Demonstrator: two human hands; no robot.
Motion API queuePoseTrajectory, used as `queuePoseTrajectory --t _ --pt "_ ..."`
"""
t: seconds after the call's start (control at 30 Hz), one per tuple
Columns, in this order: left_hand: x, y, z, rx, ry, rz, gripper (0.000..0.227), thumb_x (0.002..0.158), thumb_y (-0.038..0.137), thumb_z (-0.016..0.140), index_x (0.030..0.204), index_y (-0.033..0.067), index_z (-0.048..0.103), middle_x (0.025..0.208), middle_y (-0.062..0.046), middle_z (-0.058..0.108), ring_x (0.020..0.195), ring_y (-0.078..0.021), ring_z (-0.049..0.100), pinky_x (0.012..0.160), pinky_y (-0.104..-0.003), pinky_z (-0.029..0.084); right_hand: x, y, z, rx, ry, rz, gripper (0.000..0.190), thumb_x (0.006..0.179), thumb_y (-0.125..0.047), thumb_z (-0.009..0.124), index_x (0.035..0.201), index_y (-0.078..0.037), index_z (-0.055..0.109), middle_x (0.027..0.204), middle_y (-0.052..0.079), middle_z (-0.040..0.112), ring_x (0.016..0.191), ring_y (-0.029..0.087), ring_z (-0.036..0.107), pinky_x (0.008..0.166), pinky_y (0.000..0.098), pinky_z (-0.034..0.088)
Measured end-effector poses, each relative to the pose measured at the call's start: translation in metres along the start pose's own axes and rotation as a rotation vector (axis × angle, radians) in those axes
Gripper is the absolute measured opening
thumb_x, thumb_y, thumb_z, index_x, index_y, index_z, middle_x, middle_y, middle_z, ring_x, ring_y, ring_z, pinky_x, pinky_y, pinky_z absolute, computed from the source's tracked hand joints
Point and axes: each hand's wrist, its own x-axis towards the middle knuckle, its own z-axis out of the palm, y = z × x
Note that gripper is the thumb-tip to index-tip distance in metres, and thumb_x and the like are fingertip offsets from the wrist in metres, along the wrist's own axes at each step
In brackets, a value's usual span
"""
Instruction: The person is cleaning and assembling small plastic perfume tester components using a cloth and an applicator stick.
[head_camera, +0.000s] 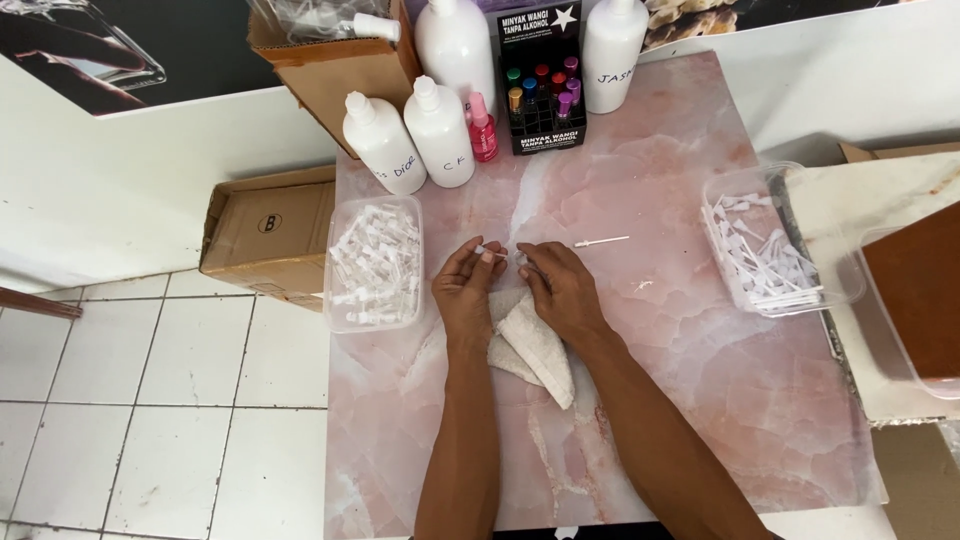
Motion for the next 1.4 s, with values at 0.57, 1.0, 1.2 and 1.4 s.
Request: queuePoseTrajectory --t 0.57,1.0,1.2,1.4 --pt "0.002 0.0 0.005 0.094 -0.041 -0.069 0.03 0.087 0.001 0.078 0.117 -0.0021 0.071 0.101 -0.018 0.076 0.087 -0.0194 0.073 0.082 -0.035 0.065 0.005 0.005 0.0 0.147 0.014 0.037 0.032 0.091 0.002 0.073 0.123 -0.002 0.072 0.102 0.016 0.066 0.088 0.029 0.071 0.073 0.039 0.059" --pt "0.002 -0.007 0.007 0.185 -0.087 -0.029 0.031 0.087 0.0 0.078 0.117 -0.0032 0.072 0.102 -0.018 0.076 0.089 -0.0193 0.073 0.081 -0.031 0.065 0.009 0.005 -0.004 0.253 0.1 0.07 0.025 0.09 0.001 0.076 0.115 -0.001 0.075 0.102 0.016 0.07 0.09 0.027 0.071 0.078 0.0399 0.059" --pt "0.003 -0.005 0.006 0.191 -0.096 -0.033 0.025 0.095 0.006 0.071 0.118 -0.0038 0.072 0.102 -0.02 0.076 0.087 -0.0217 0.074 0.08 -0.033 0.066 0.01 0.005 -0.006 0.255 0.099 0.076 0.028 0.09 0.001 0.076 0.117 -0.002 0.075 0.103 0.016 0.07 0.089 0.025 0.07 0.076 0.0383 0.059" --pt "0.005 -0.007 0.007 0.17 -0.085 -0.019 0.024 0.095 0.006 0.071 0.117 -0.0031 0.072 0.101 -0.02 0.076 0.084 -0.0231 0.075 0.078 -0.033 0.067 0.012 0.007 -0.007 0.276 0.06 0.076 0.033 0.089 0.004 0.075 0.122 -0.002 0.073 0.109 0.016 0.07 0.093 0.025 0.069 0.079 0.0384 0.058"
